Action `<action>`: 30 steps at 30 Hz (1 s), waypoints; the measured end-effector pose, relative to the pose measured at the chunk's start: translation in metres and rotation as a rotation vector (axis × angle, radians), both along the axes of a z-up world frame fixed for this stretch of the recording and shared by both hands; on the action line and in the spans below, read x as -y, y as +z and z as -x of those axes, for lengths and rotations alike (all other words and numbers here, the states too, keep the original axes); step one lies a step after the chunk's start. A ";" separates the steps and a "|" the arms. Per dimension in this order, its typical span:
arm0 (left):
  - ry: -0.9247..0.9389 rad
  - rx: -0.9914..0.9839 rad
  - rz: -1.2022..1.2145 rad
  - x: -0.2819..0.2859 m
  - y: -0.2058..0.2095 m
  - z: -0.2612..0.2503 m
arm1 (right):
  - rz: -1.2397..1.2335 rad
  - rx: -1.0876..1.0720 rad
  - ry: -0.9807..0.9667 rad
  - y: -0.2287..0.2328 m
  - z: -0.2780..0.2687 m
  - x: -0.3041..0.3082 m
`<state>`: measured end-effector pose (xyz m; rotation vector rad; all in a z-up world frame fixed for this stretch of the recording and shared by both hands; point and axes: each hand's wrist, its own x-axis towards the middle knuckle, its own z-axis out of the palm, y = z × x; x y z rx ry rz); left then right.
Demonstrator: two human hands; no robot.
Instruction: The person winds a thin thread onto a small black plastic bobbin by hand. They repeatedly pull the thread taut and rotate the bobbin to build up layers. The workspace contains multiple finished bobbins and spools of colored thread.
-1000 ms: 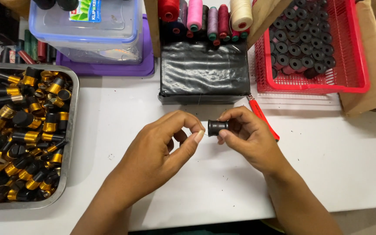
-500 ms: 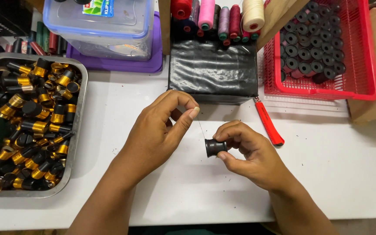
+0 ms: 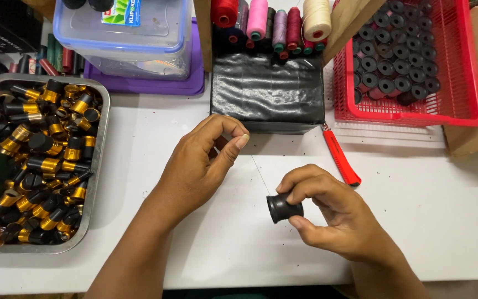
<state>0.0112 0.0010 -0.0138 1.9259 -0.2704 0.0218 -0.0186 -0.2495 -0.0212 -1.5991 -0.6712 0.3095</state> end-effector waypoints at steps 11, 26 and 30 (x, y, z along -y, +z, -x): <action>-0.122 0.066 0.041 0.008 -0.006 0.001 | -0.209 0.062 -0.021 0.007 0.002 0.033; -0.504 -0.514 -0.337 0.022 0.021 0.026 | -0.286 0.000 -0.430 -0.010 -0.030 0.035; -0.508 -0.521 -0.322 0.020 0.027 0.030 | -0.235 -0.077 -0.511 -0.013 -0.036 0.028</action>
